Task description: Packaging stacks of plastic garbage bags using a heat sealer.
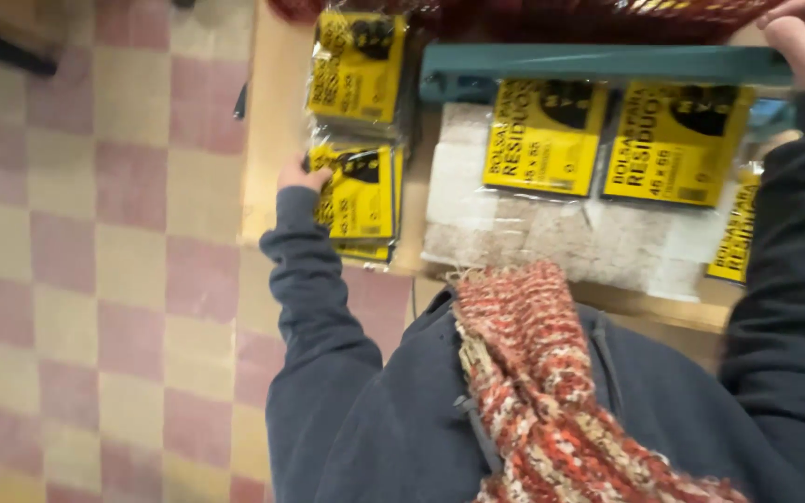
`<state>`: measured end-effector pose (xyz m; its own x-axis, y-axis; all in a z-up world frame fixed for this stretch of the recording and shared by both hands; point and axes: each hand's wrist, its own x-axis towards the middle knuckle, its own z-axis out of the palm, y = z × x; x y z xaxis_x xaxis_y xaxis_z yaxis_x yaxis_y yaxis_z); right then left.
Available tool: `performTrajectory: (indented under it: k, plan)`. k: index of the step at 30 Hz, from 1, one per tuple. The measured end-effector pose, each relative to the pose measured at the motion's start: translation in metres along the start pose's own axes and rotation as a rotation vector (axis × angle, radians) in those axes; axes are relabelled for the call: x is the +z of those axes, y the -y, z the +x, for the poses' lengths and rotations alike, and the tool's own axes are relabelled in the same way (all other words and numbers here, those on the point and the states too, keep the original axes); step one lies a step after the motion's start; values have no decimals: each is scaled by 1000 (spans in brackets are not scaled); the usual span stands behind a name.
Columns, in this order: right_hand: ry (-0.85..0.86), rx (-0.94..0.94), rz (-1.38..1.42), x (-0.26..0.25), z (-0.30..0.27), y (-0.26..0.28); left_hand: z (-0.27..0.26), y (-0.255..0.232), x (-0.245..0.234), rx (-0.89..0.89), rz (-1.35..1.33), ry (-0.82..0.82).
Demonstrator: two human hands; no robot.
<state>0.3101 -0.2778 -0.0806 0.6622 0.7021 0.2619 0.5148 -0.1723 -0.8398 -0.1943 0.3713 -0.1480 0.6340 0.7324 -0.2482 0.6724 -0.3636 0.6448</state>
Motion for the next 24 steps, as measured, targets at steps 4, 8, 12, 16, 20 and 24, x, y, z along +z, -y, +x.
performTrajectory:
  k: [4,8,12,16,20,24]
  plan:
    - [-260,-106,370,35,-31,150,-64,-145,3,200,437,-546]
    - [-273,402,-444,74,-68,149,-75,-214,102,504,30,-179]
    - [-299,534,-763,99,-79,79,-94,-291,159,528,57,-84]
    - [-303,687,-537,112,-94,79,-94,-315,178,361,132,35]
    - [-445,465,-145,77,-114,106,-105,-349,155,245,311,73]
    - [-459,478,427,73,-130,104,-98,-336,160,233,306,9]
